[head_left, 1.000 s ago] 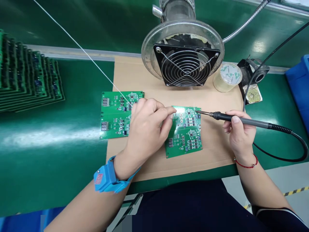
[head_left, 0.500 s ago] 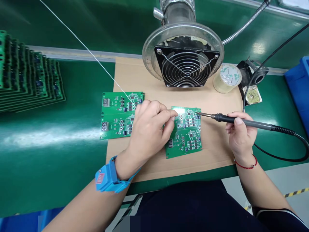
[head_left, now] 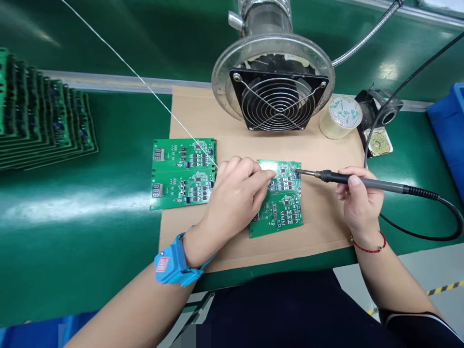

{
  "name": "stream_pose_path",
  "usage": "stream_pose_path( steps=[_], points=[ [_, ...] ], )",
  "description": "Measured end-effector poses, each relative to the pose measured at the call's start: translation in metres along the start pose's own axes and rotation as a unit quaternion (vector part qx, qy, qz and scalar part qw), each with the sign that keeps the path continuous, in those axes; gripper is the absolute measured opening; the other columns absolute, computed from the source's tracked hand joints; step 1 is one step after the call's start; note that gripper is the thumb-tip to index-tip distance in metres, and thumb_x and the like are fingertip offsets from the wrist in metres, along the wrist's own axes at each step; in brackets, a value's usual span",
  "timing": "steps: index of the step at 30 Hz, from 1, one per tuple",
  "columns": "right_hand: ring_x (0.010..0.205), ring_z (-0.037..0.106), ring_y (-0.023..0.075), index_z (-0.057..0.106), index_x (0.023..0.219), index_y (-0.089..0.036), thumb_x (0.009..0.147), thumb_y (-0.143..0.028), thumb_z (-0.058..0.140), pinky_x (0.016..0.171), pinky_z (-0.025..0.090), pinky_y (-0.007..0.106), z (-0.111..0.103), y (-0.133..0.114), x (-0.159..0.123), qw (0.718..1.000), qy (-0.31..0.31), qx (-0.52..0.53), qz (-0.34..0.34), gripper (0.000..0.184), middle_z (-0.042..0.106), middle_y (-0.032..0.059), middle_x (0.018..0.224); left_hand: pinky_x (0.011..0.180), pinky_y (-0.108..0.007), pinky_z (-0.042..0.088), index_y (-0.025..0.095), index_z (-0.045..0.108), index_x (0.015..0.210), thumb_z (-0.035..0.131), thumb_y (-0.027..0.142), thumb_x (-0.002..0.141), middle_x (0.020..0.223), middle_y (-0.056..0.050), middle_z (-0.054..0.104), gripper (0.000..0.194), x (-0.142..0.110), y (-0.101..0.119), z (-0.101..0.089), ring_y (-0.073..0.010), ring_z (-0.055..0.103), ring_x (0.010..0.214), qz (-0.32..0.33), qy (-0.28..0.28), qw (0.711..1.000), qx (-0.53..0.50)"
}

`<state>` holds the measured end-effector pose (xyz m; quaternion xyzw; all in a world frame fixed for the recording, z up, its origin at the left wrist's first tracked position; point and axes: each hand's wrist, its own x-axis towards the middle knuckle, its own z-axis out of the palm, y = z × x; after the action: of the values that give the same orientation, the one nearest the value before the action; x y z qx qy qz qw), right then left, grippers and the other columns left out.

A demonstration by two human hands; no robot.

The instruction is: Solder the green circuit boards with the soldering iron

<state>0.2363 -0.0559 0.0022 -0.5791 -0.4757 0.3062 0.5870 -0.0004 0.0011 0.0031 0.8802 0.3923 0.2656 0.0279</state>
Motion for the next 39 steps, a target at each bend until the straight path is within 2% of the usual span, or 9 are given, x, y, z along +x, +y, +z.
stream_pose_path(
  steps=[6,10,15,20,27,33,39],
  points=[
    [0.047,0.054,0.0078,0.072,0.093,-0.023,0.089,-0.041,0.063,0.042,0.044,0.020,0.000,-0.001,0.002,0.999,0.031,0.035,-0.028,0.020,0.061,-0.0044,0.058,0.065,-0.035,0.042,0.021,0.064,0.098,0.049,0.015,0.096,0.080,-0.004,0.060,0.016,0.000,-0.003,-0.005,-0.0210,0.053,0.076,-0.010,0.023,1.000,-0.010],
    [0.048,0.053,0.0079,0.072,0.095,-0.024,0.088,-0.038,0.064,0.042,0.043,0.020,-0.004,-0.003,0.006,0.998,0.035,0.054,-0.014,0.018,0.062,-0.0045,0.059,0.068,-0.032,0.048,0.022,0.061,0.096,0.050,0.013,0.095,0.084,-0.004,0.058,0.014,0.000,-0.003,-0.008,-0.0190,0.057,0.079,-0.012,0.023,0.999,-0.047],
    [0.049,0.054,0.0082,0.072,0.094,-0.023,0.087,-0.034,0.064,0.043,0.042,0.020,-0.012,-0.006,-0.002,0.996,0.050,0.066,0.025,0.016,0.062,-0.0041,0.059,0.063,-0.030,0.048,0.016,0.062,0.085,0.048,0.010,0.092,0.080,-0.006,0.059,0.016,0.002,0.001,-0.009,-0.0180,0.058,0.075,0.032,0.035,0.997,-0.059],
    [0.042,0.049,0.0087,0.072,0.083,-0.020,0.085,-0.034,0.062,0.038,0.037,0.021,-0.016,-0.004,-0.019,0.994,0.068,0.080,0.007,0.017,0.056,-0.0046,0.050,0.063,-0.033,0.048,0.014,0.063,0.077,0.044,0.010,0.090,0.074,-0.007,0.060,0.023,0.004,0.003,-0.013,-0.0194,0.057,0.071,0.081,0.010,0.995,-0.058],
    [0.039,0.046,0.0082,0.072,0.075,-0.020,0.081,-0.030,0.062,0.036,0.034,0.021,-0.015,-0.001,-0.019,0.996,0.048,0.076,0.000,0.015,0.053,-0.0046,0.049,0.063,-0.033,0.046,0.014,0.063,0.078,0.046,0.010,0.088,0.074,-0.007,0.060,0.021,0.003,0.005,-0.012,-0.0201,0.057,0.071,0.099,-0.010,0.993,-0.061],
    [0.041,0.047,0.0073,0.073,0.076,-0.020,0.082,-0.028,0.061,0.037,0.035,0.021,-0.014,-0.001,-0.020,0.998,0.024,0.055,0.004,0.015,0.056,-0.0038,0.053,0.062,-0.032,0.045,0.015,0.063,0.078,0.047,0.011,0.089,0.074,-0.006,0.059,0.019,0.001,0.005,-0.005,-0.0192,0.055,0.070,0.119,-0.002,0.991,-0.054],
    [0.043,0.048,0.0073,0.072,0.077,-0.021,0.083,-0.030,0.061,0.036,0.033,0.021,-0.013,-0.002,-0.020,0.998,0.017,0.054,0.008,0.015,0.060,-0.0028,0.058,0.064,-0.032,0.043,0.015,0.065,0.081,0.046,0.013,0.092,0.075,-0.005,0.059,0.022,0.000,0.005,-0.003,-0.0188,0.054,0.071,0.116,-0.026,0.992,-0.046]
  ],
)
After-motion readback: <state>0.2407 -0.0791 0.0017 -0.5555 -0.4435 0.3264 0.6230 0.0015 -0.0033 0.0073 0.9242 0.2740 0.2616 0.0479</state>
